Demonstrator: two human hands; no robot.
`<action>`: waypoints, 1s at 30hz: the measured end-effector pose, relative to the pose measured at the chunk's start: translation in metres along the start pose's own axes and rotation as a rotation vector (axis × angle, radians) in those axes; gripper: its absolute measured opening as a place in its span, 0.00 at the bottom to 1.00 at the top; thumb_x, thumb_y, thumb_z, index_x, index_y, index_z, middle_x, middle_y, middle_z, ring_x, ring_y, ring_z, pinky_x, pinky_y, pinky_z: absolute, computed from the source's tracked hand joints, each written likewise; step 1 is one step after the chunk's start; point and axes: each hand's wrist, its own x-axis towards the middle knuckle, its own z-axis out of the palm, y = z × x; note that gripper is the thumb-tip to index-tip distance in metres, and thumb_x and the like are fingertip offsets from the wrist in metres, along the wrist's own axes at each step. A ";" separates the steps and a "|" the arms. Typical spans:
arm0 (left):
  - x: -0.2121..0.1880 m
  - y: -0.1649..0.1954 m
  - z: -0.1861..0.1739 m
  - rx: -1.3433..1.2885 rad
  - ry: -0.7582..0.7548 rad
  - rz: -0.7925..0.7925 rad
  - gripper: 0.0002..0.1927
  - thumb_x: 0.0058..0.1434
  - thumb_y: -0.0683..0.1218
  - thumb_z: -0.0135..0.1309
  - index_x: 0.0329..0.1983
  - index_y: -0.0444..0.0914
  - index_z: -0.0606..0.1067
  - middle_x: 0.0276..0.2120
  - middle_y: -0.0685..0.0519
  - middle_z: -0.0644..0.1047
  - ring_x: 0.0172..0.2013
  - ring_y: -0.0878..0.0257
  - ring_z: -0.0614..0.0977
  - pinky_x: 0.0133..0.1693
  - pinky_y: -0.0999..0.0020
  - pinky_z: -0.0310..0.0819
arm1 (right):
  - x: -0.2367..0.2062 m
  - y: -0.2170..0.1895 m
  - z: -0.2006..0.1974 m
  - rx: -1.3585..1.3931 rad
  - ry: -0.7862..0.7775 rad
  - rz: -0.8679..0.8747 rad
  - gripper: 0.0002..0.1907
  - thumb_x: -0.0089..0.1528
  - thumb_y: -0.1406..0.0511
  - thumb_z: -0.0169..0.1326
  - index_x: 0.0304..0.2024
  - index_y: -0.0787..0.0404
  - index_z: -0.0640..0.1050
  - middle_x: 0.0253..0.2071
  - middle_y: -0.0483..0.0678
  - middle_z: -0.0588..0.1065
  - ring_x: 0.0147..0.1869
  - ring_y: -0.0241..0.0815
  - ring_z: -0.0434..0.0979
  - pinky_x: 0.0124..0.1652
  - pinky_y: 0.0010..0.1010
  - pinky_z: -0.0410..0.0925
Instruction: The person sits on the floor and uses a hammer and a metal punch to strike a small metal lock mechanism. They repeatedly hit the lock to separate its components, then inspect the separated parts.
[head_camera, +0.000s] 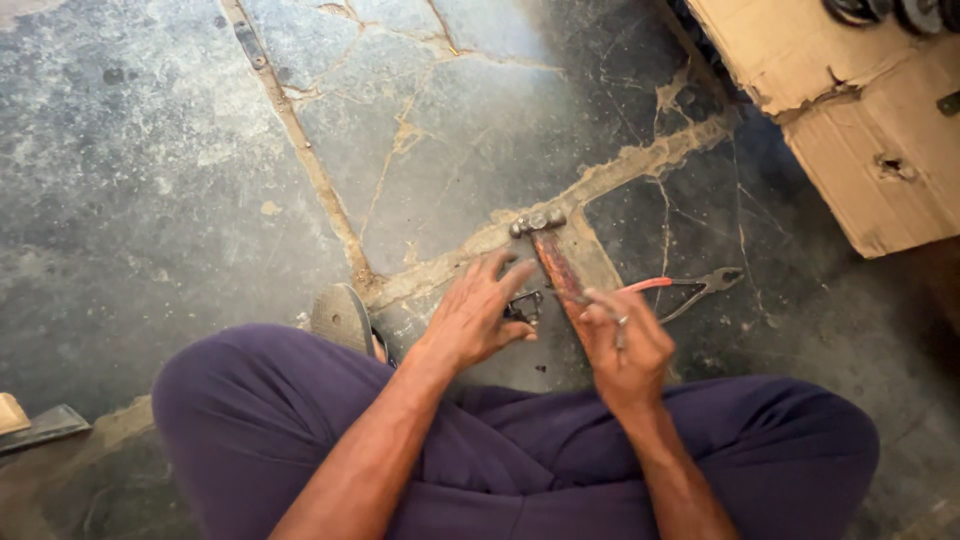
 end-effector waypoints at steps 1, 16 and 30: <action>-0.003 0.005 -0.006 -0.076 0.012 0.028 0.37 0.44 0.50 0.68 0.60 0.38 0.72 0.57 0.41 0.72 0.52 0.40 0.75 0.49 0.50 0.71 | -0.001 -0.007 0.000 -0.022 -0.023 -0.061 0.07 0.68 0.69 0.56 0.47 0.66 0.80 0.42 0.54 0.79 0.43 0.48 0.83 0.42 0.34 0.74; -0.015 0.008 -0.027 -0.434 0.216 -0.247 0.08 0.62 0.40 0.58 0.43 0.34 0.76 0.34 0.43 0.82 0.37 0.50 0.86 0.38 0.59 0.78 | -0.006 0.024 0.013 -0.318 -0.266 0.239 0.28 0.66 0.58 0.57 0.64 0.64 0.69 0.57 0.62 0.71 0.57 0.62 0.75 0.52 0.46 0.70; -0.014 0.007 -0.014 -0.332 0.176 -0.249 0.07 0.64 0.42 0.58 0.44 0.38 0.74 0.31 0.43 0.81 0.34 0.46 0.85 0.35 0.55 0.77 | -0.022 0.053 0.031 -0.507 -0.509 0.344 0.36 0.58 0.59 0.63 0.66 0.59 0.66 0.56 0.60 0.70 0.58 0.64 0.72 0.52 0.51 0.68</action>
